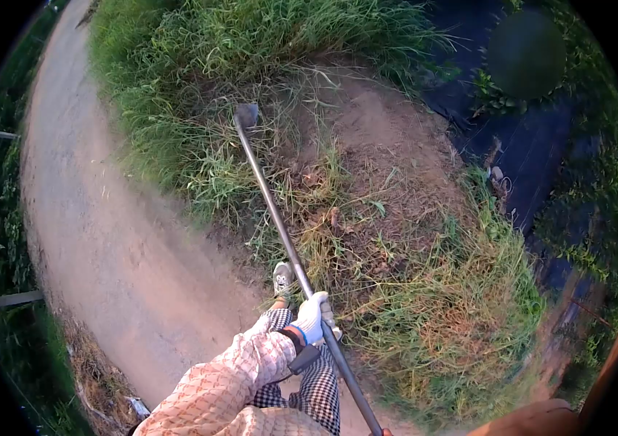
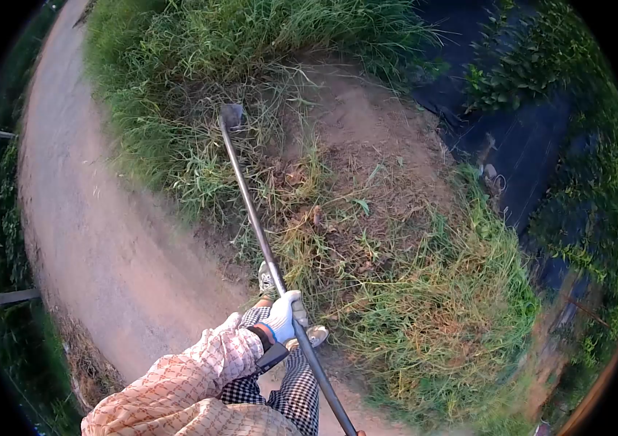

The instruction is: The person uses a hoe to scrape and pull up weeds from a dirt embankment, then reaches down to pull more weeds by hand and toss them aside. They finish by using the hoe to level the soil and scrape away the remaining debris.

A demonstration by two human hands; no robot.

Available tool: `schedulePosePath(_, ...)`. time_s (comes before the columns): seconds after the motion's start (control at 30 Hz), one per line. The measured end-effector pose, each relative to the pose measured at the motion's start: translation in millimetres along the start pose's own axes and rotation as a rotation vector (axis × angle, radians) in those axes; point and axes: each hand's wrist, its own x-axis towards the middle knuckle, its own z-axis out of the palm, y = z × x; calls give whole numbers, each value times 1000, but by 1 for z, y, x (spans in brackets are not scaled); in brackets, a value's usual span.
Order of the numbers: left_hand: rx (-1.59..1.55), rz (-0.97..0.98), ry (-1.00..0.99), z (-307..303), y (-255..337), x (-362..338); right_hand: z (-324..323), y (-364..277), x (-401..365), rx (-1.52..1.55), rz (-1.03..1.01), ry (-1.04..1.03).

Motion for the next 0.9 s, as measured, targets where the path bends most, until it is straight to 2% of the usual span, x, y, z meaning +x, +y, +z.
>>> schedulePosePath(0.1, 73, 224, -41, 24, 52, -12, 28, -9, 46, 254, -238, 149)
schedulePosePath(0.17, 111, 351, 7, 38, 97, -18, 0, -64, 51, 353, -236, 123)
schedulePosePath(0.23, 138, 419, 28, 45, 146, -19, -11, -101, 53, 402, -420, 221)
schedulePosePath(0.3, 174, 444, 42, 46, 179, -21, -18, -122, 55, 419, -448, 78)
schedulePosePath(0.33, 192, 447, 24, 39, 183, -13, -38, -134, 42, 487, -395, -26)
schedulePosePath(0.4, 121, 316, 14, 11, 159, 11, -19, -109, 36, 419, -352, 30)
schedulePosePath(0.43, 103, 293, 91, -6, 124, 19, -6, -90, 34, 382, -331, 62)
schedulePosePath(0.47, 260, 415, 233, -25, 88, 33, 6, -66, 30, 372, -330, 48)
schedulePosePath(0.5, 180, 315, 215, -29, 62, 14, 15, -43, 23, 358, -323, 29)
schedulePosePath(0.57, 94, 162, 85, -40, 38, -2, 19, -28, 15, 256, -181, -22)
schedulePosePath(0.6, 67, 164, 83, -38, 37, -9, 24, -20, 11, 213, -107, -46)
schedulePosePath(0.7, 31, 192, 56, -33, 56, 2, 58, 0, 43, -1, -348, 228)
schedulePosePath(0.77, 82, 286, -98, -28, 86, 9, 48, -24, 63, 322, -280, 46)
schedulePosePath(0.8, -5, 261, -86, -29, 103, 18, 35, -47, 64, 355, -330, 88)
schedulePosePath(0.83, 45, 342, -10, -11, 119, 7, 17, -73, 62, 388, -379, 130)
schedulePosePath(0.9, 95, 380, 23, -6, 149, 10, -42, -114, 37, 510, -332, -143)
